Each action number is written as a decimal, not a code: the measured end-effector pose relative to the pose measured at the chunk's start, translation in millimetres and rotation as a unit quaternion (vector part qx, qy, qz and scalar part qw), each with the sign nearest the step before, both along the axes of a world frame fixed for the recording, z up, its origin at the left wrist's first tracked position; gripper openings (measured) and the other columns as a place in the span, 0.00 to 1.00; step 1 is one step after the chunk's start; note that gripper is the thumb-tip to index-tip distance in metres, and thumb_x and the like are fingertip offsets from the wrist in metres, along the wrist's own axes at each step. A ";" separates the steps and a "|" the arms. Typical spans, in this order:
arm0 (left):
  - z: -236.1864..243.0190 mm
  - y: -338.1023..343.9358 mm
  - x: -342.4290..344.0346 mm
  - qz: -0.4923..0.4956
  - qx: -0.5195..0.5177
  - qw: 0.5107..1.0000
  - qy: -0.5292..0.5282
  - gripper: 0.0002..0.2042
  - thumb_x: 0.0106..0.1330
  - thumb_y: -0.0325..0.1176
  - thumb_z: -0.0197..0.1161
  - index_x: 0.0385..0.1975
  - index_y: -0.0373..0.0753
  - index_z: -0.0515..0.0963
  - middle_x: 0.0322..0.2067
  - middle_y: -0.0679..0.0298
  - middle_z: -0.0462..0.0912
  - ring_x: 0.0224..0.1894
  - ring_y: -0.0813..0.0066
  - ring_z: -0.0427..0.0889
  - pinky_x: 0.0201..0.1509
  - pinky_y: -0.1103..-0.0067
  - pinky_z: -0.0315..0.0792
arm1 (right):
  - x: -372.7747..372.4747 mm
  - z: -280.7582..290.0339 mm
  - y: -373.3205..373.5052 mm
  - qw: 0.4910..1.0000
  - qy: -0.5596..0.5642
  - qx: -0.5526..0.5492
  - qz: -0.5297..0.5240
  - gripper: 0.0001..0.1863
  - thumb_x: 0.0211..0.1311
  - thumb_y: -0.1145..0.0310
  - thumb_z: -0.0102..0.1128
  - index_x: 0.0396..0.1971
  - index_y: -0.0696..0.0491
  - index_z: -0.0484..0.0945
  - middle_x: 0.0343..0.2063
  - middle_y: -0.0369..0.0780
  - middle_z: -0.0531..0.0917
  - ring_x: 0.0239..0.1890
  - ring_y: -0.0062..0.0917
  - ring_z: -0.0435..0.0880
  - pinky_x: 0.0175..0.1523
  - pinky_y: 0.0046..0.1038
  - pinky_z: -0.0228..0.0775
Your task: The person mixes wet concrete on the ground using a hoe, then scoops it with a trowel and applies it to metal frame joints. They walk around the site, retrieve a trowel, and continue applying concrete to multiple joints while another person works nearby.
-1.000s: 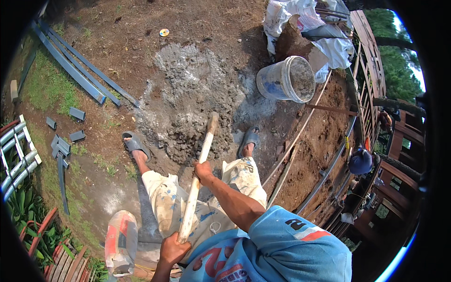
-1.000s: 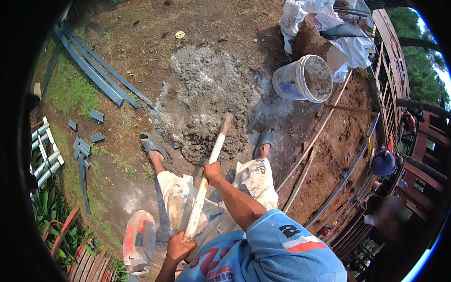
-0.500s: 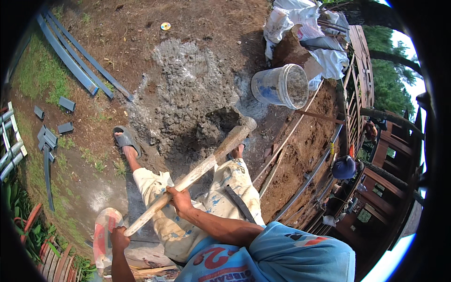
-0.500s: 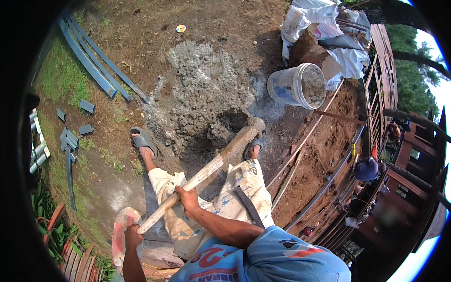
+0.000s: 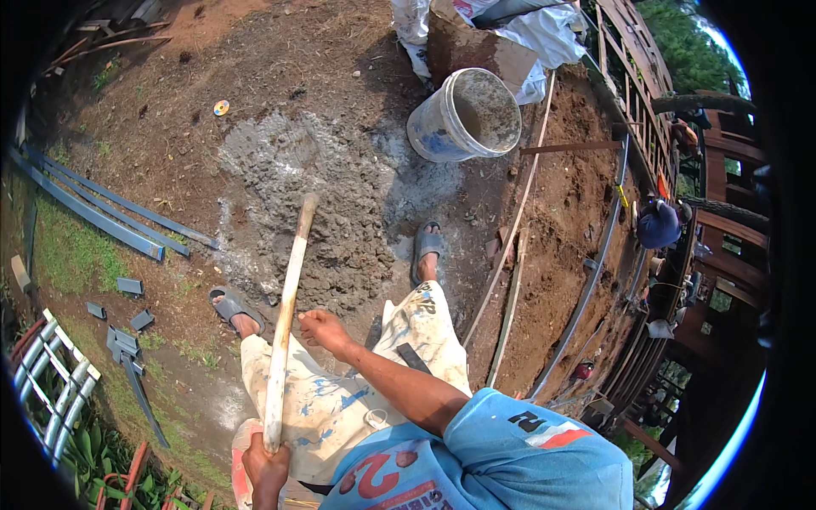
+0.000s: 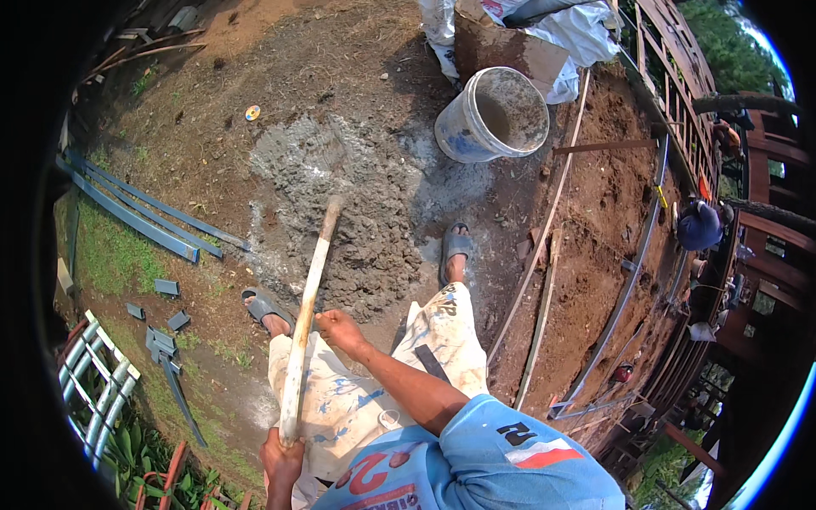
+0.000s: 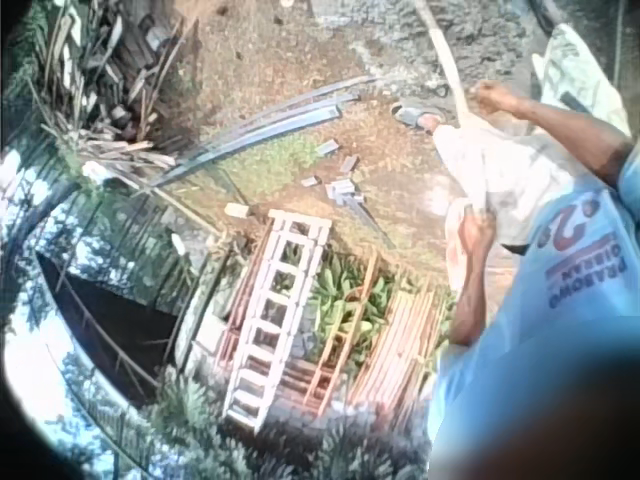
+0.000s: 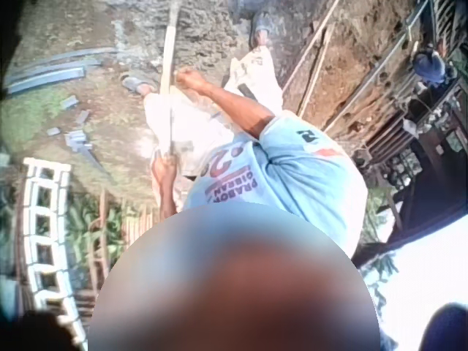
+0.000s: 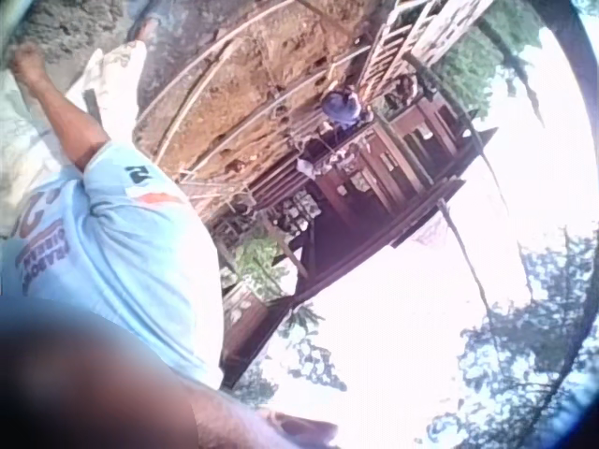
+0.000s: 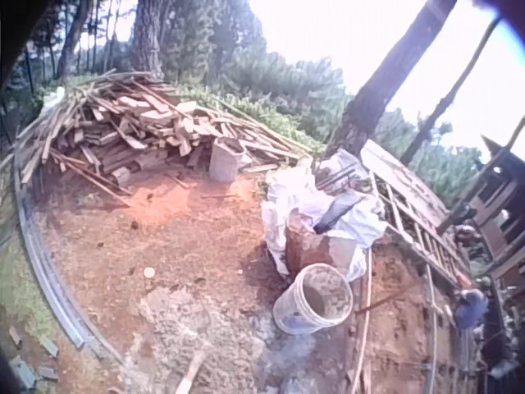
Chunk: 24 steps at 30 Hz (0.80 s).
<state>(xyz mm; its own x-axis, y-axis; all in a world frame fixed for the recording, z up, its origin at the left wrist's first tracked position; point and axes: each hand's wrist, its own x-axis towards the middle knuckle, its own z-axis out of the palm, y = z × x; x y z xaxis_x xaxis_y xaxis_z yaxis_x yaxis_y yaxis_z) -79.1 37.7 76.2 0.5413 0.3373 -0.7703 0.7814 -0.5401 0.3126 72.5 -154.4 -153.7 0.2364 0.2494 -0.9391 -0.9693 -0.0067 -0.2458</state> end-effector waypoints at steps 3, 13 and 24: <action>5.4 -21.9 88.3 0.059 -0.005 0.997 -0.047 0.12 0.60 0.33 0.68 0.34 0.29 0.77 0.22 0.54 0.80 0.26 0.64 0.80 0.33 0.71 0.72 | 37.9 -16.5 -90.5 0.995 -0.060 -0.039 -0.063 0.20 0.73 0.52 0.57 0.49 0.54 0.74 0.33 0.32 0.80 0.35 0.17 0.80 0.40 0.25 0.76; -12.3 -107.2 236.5 0.027 0.055 0.978 -0.200 0.10 0.69 0.26 0.62 0.47 0.33 0.75 0.36 0.64 0.79 0.29 0.81 0.74 0.29 0.81 0.69 | 132.9 -62.4 -480.3 0.885 -0.125 -0.212 -0.395 0.17 0.73 0.57 0.58 0.48 0.56 0.77 0.34 0.37 0.82 0.33 0.19 0.83 0.35 0.23 0.77; -9.5 -199.8 284.6 0.049 0.057 0.985 -0.158 0.09 0.63 0.25 0.64 0.42 0.32 0.78 0.39 0.62 0.79 0.35 0.76 0.76 0.35 0.78 0.74 | 55.4 -36.5 -591.1 0.924 -0.027 -0.344 -0.163 0.14 0.68 0.59 0.62 0.31 0.56 0.78 0.23 0.35 0.80 0.25 0.21 0.78 0.31 0.28 0.71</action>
